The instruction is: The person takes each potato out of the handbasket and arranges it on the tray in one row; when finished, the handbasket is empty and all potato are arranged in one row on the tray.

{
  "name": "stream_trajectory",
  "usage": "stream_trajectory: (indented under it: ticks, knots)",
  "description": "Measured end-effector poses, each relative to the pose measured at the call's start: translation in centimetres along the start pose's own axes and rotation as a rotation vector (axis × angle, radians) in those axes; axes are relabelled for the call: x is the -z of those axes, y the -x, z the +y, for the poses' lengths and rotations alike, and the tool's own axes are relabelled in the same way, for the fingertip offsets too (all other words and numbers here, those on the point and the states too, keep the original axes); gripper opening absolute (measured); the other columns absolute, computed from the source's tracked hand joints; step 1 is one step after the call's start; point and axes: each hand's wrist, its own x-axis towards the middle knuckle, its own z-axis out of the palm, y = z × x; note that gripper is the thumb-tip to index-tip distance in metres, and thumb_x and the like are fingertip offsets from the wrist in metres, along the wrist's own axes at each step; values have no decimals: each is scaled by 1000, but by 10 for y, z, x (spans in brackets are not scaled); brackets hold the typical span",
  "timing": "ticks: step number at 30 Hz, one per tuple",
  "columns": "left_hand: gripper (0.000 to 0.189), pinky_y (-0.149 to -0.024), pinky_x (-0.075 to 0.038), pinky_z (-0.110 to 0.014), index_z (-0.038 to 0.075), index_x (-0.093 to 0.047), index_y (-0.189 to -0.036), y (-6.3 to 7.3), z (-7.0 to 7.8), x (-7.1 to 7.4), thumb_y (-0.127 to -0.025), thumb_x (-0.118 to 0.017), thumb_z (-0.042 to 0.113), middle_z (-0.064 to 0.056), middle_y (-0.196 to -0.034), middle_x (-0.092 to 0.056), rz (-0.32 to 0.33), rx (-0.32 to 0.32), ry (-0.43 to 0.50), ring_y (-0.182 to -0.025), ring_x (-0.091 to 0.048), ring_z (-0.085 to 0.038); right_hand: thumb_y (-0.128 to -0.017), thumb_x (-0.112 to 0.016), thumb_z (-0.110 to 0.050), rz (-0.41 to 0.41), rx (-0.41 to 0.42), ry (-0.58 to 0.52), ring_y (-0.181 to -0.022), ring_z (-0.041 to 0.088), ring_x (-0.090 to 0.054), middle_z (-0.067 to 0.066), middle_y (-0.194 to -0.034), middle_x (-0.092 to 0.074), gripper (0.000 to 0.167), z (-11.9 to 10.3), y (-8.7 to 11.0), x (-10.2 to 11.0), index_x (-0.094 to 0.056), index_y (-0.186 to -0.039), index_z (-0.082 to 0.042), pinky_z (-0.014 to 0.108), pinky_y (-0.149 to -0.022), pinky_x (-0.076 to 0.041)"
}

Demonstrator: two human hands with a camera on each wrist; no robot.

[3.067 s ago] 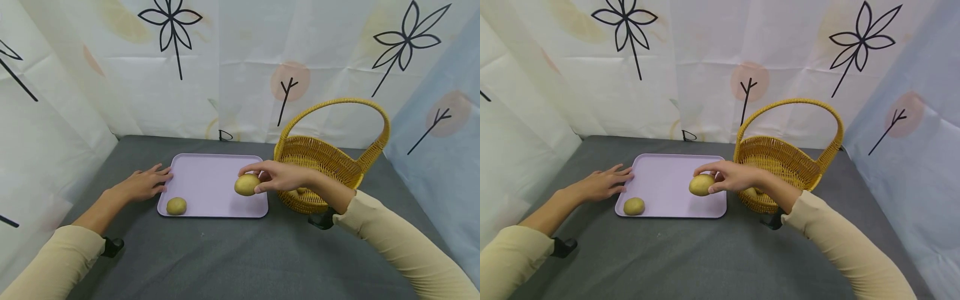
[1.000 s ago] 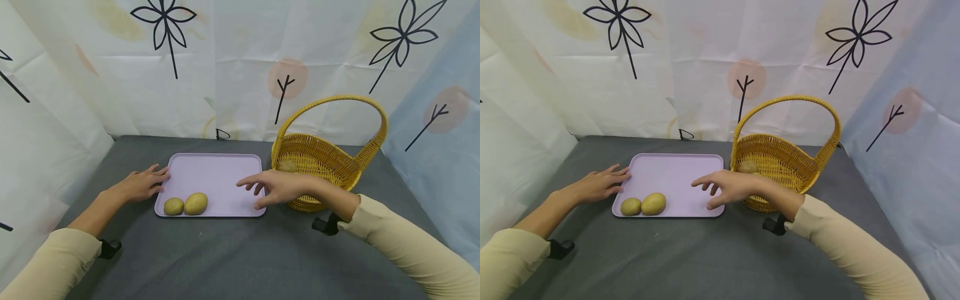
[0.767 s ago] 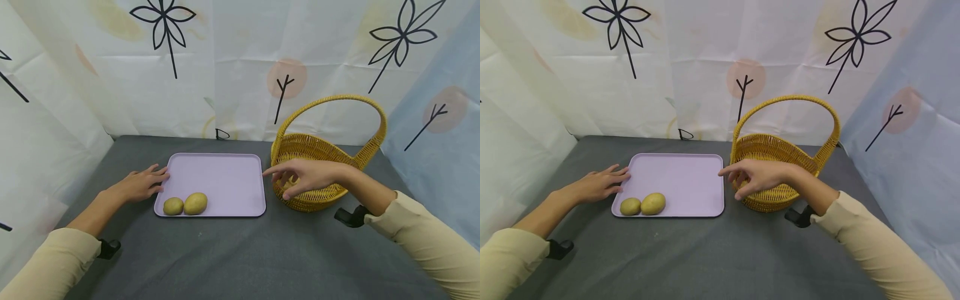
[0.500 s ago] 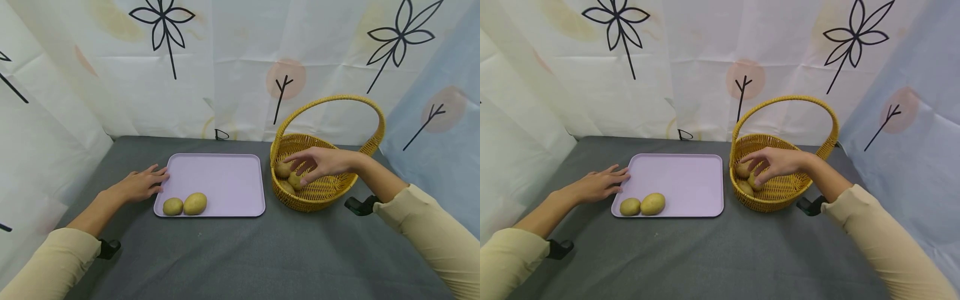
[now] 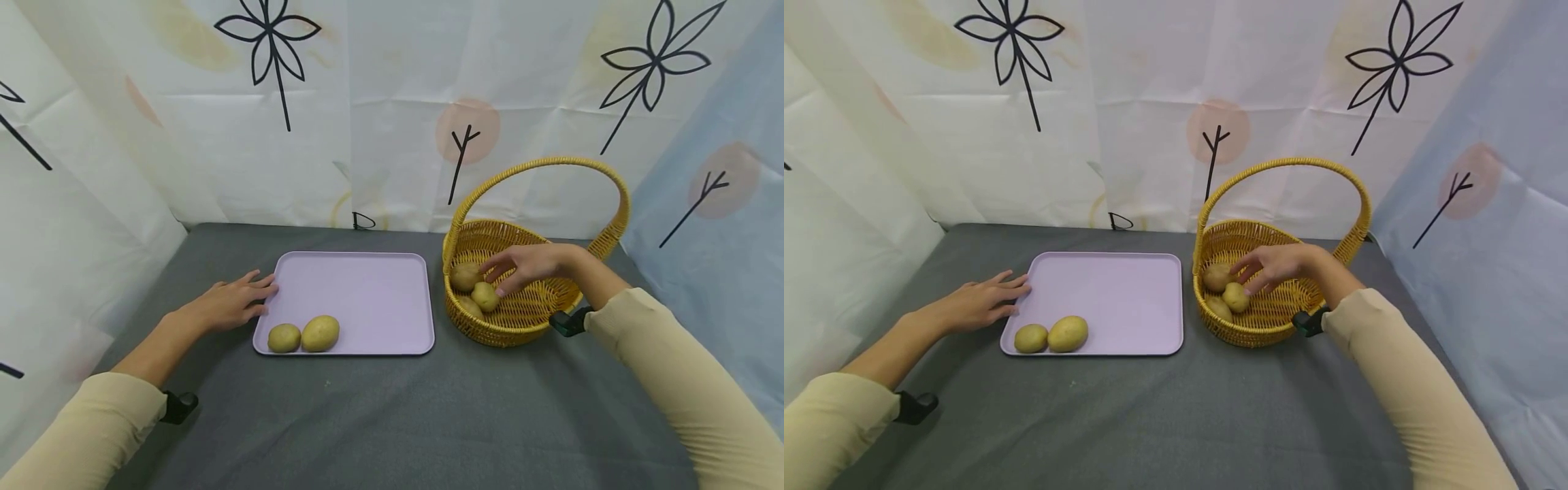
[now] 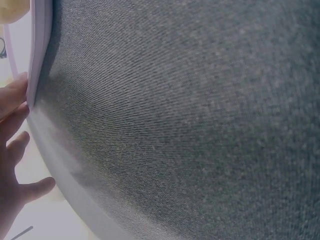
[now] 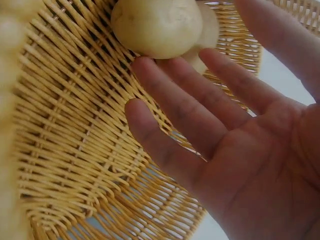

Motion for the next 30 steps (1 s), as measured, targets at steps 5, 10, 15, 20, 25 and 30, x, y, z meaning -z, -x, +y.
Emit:
stream_trajectory:
  ticks: [5,10,15,20,25,30]
  knots:
    - [51,-93,-31,-76,1,-53,-143,0,2,0,-98,-63,24,-23,-153,-40,-4,5,4,-141,-29,-51,-94,-69,-26,-42,-42,-52,-124,28,-55,23,-148,-44,62,0,-8,0,-43,-147,-4,47,-100,-46]
    - [51,-93,-31,-77,1,-53,-143,0,2,-1,-98,-63,23,-24,-152,-40,-3,4,7,-141,-29,-51,-93,-71,-21,-82,-67,-116,-121,26,-55,21,-144,-47,60,2,-14,1,-45,-145,-6,49,-102,-44]
    - [51,-93,-30,-77,1,-53,-143,1,1,-1,-98,-63,22,-24,-153,-39,-1,4,13,-141,-28,-51,-92,-70,-13,-126,-78,-176,-119,24,-56,20,-141,-49,61,7,-18,4,-42,-147,-6,46,-105,-42]
    - [51,-94,-30,-77,1,-53,-143,0,1,-1,-98,-63,22,-24,-153,-39,-1,7,6,-141,-29,-51,-92,-70,-9,-181,-92,-206,-111,22,-60,19,-136,-52,63,8,-22,4,-41,-148,-4,46,-103,-44]
    - [51,-94,-30,-76,1,-52,-143,1,-1,-2,-98,-63,22,-24,-153,-39,5,3,9,-141,-28,-51,-92,-68,-5,-198,-108,-213,-108,23,-62,20,-133,-53,62,7,-23,4,-40,-147,-2,46,-102,-45]
    - [51,-93,-30,-76,1,-52,-143,0,-2,-3,-97,-63,21,-24,-153,-39,8,-2,10,-141,-27,-51,-92,-66,0,-203,-129,-215,-106,25,-64,19,-122,-57,58,5,-25,3,-41,-144,0,46,-100,-47]
